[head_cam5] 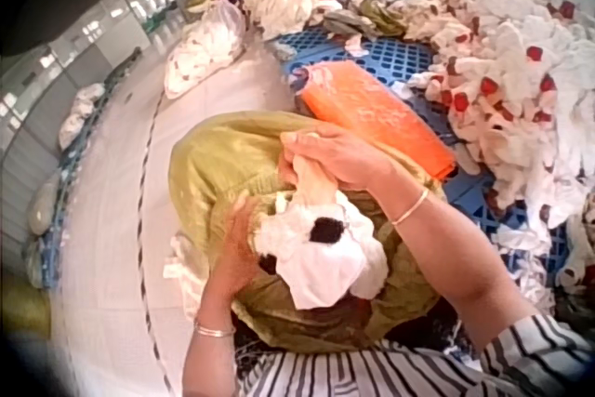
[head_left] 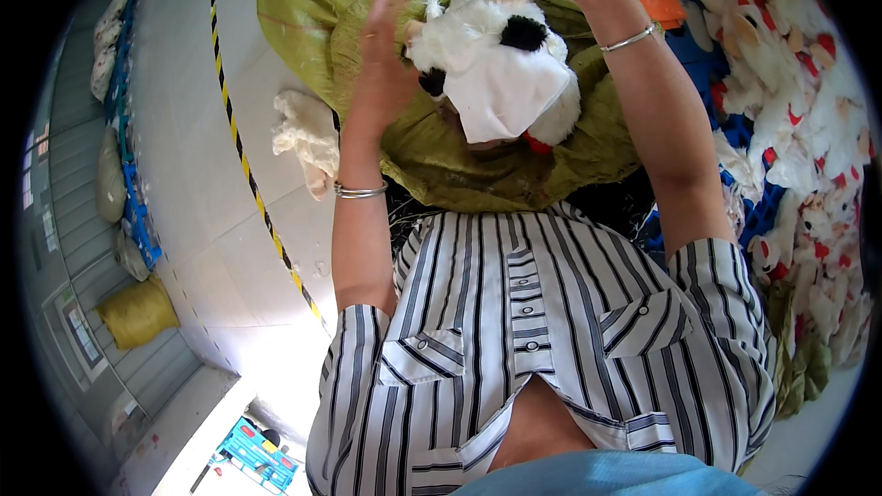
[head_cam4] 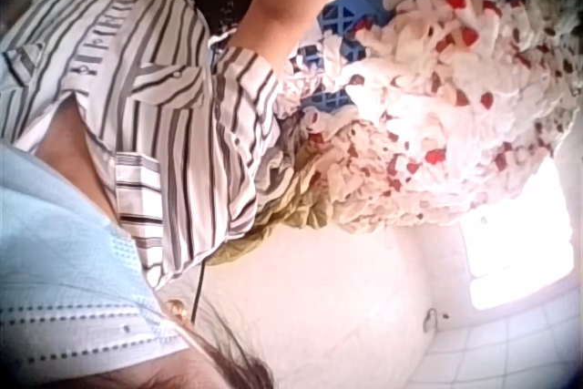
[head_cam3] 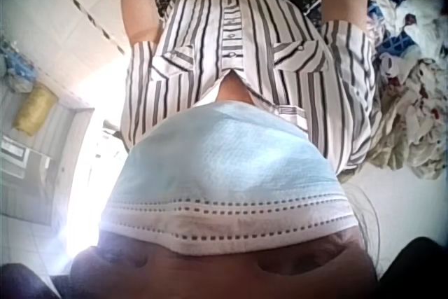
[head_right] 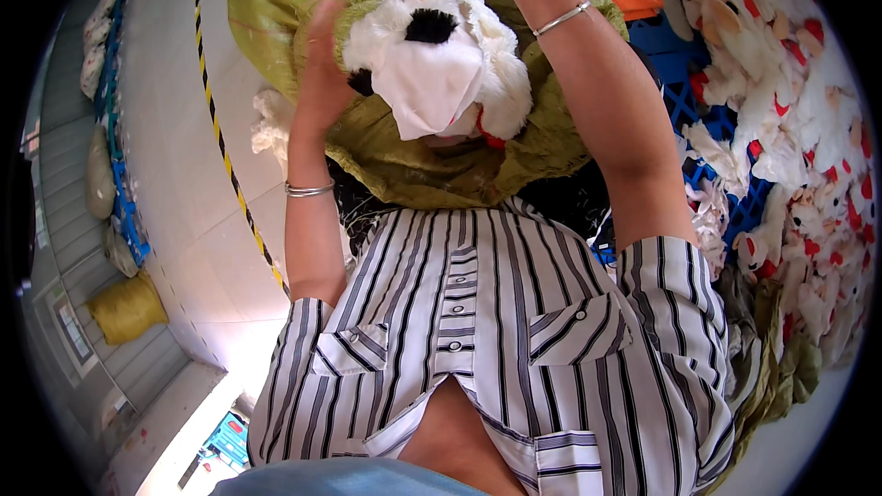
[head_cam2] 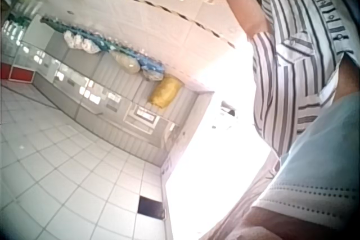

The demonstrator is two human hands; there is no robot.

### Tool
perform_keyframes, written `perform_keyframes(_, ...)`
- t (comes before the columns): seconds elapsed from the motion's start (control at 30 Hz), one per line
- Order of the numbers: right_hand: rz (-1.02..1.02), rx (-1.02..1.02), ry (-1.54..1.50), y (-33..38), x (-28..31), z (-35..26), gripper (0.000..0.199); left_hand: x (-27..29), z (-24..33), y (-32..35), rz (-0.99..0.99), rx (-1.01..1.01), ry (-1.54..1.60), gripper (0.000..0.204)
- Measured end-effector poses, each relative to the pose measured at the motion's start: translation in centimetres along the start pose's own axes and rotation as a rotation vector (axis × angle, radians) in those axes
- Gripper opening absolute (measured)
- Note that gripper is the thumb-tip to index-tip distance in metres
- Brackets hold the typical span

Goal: The person assembles small white stuffed toys by hand, inserting red fabric pieces into the white bodies. The person repeatedly picks up a white toy, inserts a red piece, and places the finished toy into a green sack. The process is repetitive and involves handling multiple identical units.

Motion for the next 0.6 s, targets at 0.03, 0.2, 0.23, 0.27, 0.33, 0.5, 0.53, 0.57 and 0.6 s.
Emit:
perform_keyframes(0.03, 0.022, -0.025, 0.001, -0.1, 0.0, 0.0, 0.034, -1.0, 0.4, 0.5, -0.039, -0.032, 0.078, 0.073)
perform_keyframes(0.2, 0.426, 0.209, 0.629, -1.6, 7.5, 1.5, 0.029, -2.7, -3.4, 1.5, -0.032, 0.448, 0.207, 0.048)
perform_keyframes(0.23, 0.493, 0.323, 0.828, -1.9, 9.2, 1.8, 0.028, -1.5, -3.1, 1.3, 0.063, 0.459, 0.229, 0.040)
perform_keyframes(0.27, 0.542, 0.135, 0.800, -0.6, 9.8, 0.6, 0.026, -0.5, -2.7, 0.7, 0.145, 0.456, 0.266, 0.032)
perform_keyframes(0.33, 0.571, -0.229, 0.692, 1.5, 8.1, -1.5, 0.022, 1.4, -2.5, 1.6, 0.256, 0.414, 0.419, 0.022)
perform_keyframes(0.5, 0.301, -0.051, 0.383, 2.4, 5.3, -2.2, 0.020, 6.1, -2.0, 3.4, 0.529, 0.283, 0.680, 0.013)
perform_keyframes(0.53, 0.292, -0.064, 0.291, 2.2, 5.0, -2.0, 0.020, 6.1, -1.5, 3.7, 0.483, 0.325, 0.649, 0.012)
perform_keyframes(0.57, 0.243, -0.106, 0.307, 2.1, 4.7, -1.7, 0.019, 6.0, -1.0, 4.1, 0.443, 0.366, 0.618, 0.012)
perform_keyframes(0.6, 0.195, -0.149, 0.321, 1.9, 4.8, -1.1, 0.017, 5.9, -0.2, 4.3, 0.402, 0.409, 0.587, 0.012)
Point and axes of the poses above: each hand's wrist, its own y-axis away from the middle knuckle, its own x-axis out of the back of the hand, z = x × y, the point moved 4 cm from there along -y, towards the middle knuckle, and after that the axes turned 2 degrees about -z, right-handed, at the moved point
